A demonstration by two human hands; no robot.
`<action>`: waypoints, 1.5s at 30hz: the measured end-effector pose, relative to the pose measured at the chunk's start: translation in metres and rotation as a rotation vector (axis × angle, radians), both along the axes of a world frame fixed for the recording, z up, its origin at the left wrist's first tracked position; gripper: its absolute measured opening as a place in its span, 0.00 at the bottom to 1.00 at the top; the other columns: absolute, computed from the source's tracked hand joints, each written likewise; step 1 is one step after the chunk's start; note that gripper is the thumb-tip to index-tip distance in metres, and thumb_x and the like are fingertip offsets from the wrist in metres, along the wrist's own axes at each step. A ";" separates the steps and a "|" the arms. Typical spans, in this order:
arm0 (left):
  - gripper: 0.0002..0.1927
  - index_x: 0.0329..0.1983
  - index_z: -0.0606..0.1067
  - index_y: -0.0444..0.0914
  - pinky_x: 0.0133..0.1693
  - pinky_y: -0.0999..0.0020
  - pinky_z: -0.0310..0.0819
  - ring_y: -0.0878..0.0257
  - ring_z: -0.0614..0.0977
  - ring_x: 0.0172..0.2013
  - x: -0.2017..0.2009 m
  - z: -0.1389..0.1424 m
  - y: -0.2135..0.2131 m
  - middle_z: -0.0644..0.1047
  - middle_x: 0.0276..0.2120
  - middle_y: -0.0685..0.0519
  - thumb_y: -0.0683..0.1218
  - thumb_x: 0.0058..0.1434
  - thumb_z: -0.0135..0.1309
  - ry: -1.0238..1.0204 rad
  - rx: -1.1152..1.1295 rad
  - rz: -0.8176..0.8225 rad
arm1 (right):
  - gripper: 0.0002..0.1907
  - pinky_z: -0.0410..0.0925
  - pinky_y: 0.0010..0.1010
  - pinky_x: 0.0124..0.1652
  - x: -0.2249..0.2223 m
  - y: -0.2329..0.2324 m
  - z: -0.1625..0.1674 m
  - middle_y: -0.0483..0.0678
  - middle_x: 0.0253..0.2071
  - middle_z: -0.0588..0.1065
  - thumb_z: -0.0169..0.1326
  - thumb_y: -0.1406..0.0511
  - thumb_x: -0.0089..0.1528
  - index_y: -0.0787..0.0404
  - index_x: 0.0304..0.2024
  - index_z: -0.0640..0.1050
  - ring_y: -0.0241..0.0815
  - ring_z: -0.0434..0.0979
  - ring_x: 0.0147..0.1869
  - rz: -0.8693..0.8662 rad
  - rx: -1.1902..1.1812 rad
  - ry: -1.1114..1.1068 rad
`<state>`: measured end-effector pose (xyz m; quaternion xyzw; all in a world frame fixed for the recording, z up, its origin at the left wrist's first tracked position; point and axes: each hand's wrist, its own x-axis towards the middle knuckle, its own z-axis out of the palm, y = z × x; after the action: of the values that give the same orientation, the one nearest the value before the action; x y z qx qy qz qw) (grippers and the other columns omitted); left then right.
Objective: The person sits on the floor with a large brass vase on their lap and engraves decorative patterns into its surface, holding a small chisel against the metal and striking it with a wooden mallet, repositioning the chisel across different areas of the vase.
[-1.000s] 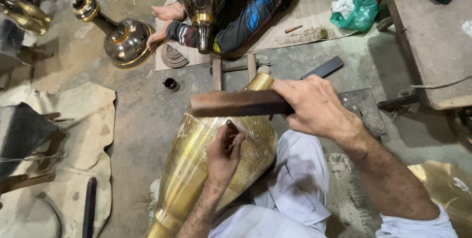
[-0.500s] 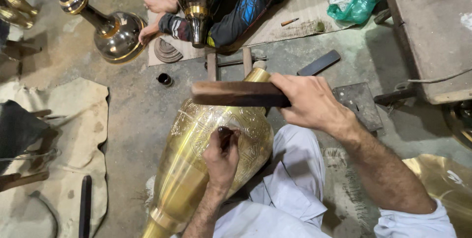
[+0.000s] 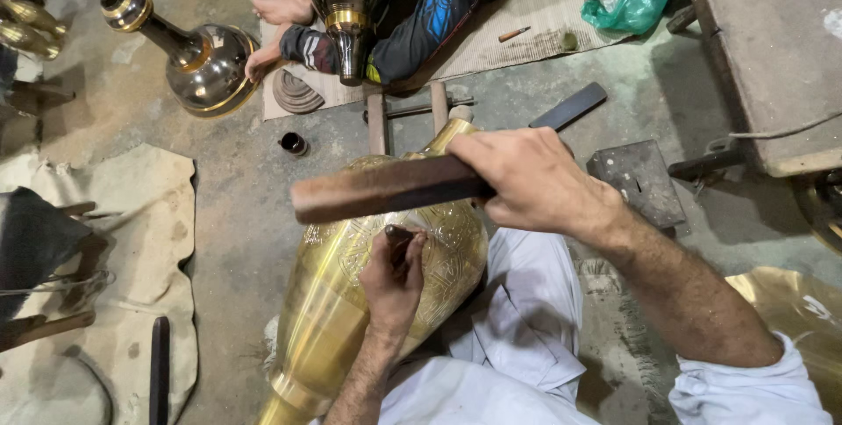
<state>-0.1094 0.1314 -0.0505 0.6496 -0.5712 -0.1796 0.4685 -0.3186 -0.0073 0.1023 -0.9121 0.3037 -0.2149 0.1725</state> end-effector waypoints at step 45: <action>0.10 0.50 0.72 0.33 0.35 0.73 0.85 0.63 0.89 0.36 -0.007 0.008 0.005 0.85 0.40 0.48 0.40 0.67 0.57 -0.031 -0.081 0.015 | 0.21 0.73 0.50 0.41 -0.026 -0.008 -0.091 0.54 0.37 0.80 0.63 0.64 0.53 0.62 0.47 0.72 0.60 0.81 0.42 -0.123 0.175 0.245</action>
<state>-0.1162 0.1363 -0.0422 0.6373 -0.5802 -0.1427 0.4867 -0.3451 -0.0157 0.0118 -0.8926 0.3954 -0.0850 0.1993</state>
